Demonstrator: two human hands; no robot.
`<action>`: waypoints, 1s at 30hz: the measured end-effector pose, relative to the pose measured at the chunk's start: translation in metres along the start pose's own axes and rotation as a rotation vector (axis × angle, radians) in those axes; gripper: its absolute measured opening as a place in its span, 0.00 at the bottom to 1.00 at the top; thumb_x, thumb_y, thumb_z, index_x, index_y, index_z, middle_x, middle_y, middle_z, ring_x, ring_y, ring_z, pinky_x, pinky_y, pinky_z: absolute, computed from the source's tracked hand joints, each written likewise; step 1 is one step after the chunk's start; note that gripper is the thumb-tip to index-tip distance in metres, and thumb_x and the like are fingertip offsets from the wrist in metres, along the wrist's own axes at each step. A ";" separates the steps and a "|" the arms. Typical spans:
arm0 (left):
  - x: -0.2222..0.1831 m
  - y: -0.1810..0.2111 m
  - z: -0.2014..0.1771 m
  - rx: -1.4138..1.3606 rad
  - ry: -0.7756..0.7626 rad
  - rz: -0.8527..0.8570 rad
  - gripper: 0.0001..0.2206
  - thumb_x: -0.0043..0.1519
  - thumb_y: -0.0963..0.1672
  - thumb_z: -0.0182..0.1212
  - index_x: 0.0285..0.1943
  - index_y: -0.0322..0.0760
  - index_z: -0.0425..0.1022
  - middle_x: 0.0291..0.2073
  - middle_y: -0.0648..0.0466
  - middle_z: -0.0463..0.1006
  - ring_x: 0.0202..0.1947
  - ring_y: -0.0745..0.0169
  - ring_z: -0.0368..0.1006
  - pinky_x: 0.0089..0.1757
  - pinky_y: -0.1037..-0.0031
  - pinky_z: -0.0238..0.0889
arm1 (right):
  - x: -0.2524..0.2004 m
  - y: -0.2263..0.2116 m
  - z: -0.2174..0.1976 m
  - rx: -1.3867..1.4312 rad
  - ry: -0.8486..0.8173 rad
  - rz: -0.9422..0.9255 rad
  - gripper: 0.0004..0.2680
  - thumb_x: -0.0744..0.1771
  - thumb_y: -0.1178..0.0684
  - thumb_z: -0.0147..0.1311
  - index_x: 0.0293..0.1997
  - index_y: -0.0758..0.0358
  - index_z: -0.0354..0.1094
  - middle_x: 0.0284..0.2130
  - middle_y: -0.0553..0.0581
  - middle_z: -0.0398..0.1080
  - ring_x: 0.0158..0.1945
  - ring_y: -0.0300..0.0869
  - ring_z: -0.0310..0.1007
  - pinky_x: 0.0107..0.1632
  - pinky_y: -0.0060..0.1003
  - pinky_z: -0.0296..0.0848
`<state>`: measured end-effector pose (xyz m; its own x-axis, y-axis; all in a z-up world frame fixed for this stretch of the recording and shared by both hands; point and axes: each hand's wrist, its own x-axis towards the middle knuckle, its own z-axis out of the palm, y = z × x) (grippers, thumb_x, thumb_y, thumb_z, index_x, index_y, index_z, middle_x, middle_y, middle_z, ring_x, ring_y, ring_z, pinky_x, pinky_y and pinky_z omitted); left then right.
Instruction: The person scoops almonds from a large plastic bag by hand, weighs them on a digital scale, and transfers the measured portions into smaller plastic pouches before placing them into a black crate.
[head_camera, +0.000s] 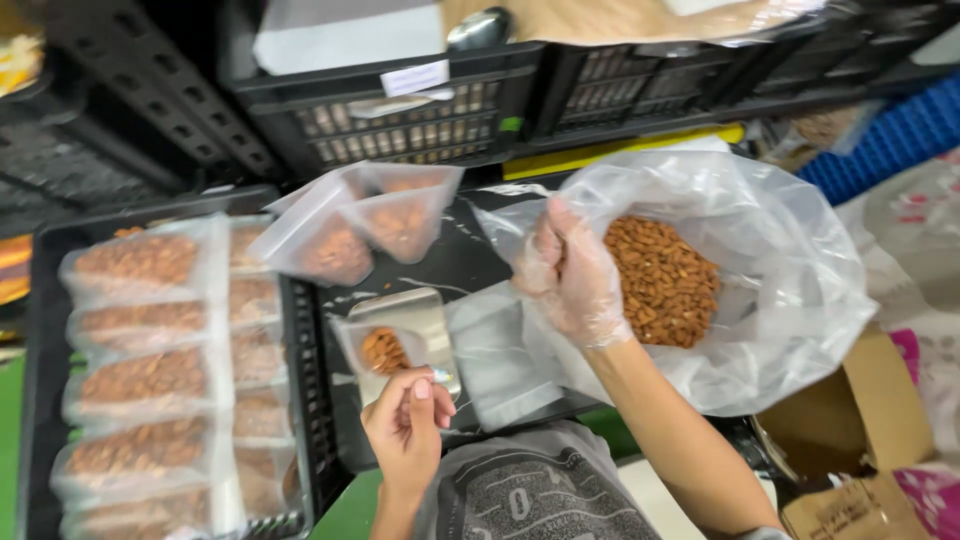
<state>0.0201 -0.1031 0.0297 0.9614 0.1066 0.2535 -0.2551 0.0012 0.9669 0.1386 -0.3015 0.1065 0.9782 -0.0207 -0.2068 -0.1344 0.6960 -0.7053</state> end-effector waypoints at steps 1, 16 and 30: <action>0.001 0.001 0.009 -0.001 -0.032 -0.016 0.10 0.70 0.44 0.49 0.41 0.33 0.74 0.17 0.53 0.77 0.14 0.70 0.68 0.21 0.82 0.62 | -0.001 -0.011 -0.018 -0.037 0.018 -0.122 0.17 0.70 0.44 0.42 0.19 0.54 0.49 0.10 0.50 0.41 0.13 0.38 0.37 0.19 0.36 0.34; 0.006 -0.005 0.089 -0.049 -0.186 -0.041 0.11 0.70 0.44 0.49 0.40 0.31 0.72 0.17 0.50 0.76 0.13 0.68 0.67 0.20 0.81 0.60 | -0.027 -0.129 -0.147 -0.127 0.245 -0.529 0.12 0.69 0.44 0.52 0.31 0.60 0.75 0.31 0.53 0.76 0.36 0.43 0.77 0.58 0.44 0.74; -0.003 0.008 0.000 -0.008 -0.052 0.037 0.07 0.69 0.42 0.53 0.45 0.34 0.75 0.24 0.51 0.81 0.20 0.67 0.76 0.23 0.82 0.71 | -0.028 -0.010 -0.054 -0.251 -0.069 -0.107 0.09 0.70 0.58 0.45 0.34 0.64 0.72 0.32 0.59 0.77 0.38 0.47 0.78 0.48 0.42 0.80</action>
<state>0.0155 -0.1030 0.0364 0.9553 0.0547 0.2905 -0.2913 0.0059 0.9566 0.1036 -0.3467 0.0823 0.9962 -0.0300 -0.0817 -0.0563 0.4927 -0.8684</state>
